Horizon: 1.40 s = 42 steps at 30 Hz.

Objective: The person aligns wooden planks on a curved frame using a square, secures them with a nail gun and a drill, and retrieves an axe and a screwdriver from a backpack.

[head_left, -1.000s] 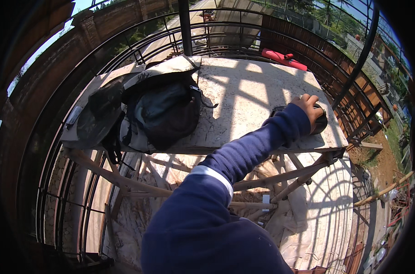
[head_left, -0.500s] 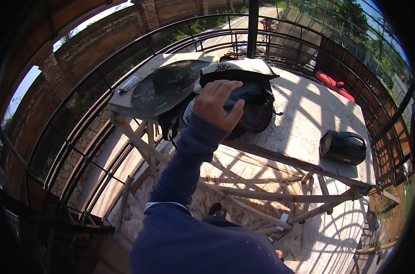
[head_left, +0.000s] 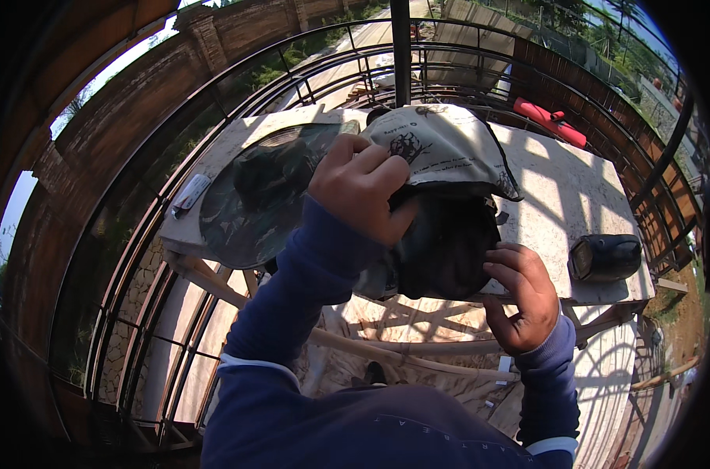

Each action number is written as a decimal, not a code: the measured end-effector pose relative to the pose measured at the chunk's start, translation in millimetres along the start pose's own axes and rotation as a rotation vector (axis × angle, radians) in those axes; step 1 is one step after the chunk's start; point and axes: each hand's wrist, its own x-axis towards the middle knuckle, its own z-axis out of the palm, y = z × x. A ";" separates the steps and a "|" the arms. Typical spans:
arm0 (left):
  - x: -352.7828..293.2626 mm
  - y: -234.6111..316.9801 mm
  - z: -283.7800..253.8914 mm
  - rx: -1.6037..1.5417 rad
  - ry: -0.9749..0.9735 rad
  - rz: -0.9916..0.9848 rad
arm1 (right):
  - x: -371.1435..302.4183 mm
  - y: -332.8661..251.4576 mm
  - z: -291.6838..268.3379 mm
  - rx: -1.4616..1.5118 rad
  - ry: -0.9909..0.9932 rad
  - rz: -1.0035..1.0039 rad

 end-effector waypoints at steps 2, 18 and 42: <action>-0.6 -4.1 -7.2 0.031 0.046 0.042 | 15.7 6.3 12.8 0.007 -0.145 -0.047; -87.9 138.5 65.5 -0.399 -0.137 0.196 | 51.3 78.0 -12.5 0.023 -0.107 -0.116; -33.8 59.9 -41.5 -0.289 -0.492 -0.656 | 92.1 108.7 42.5 -0.341 -0.733 -0.267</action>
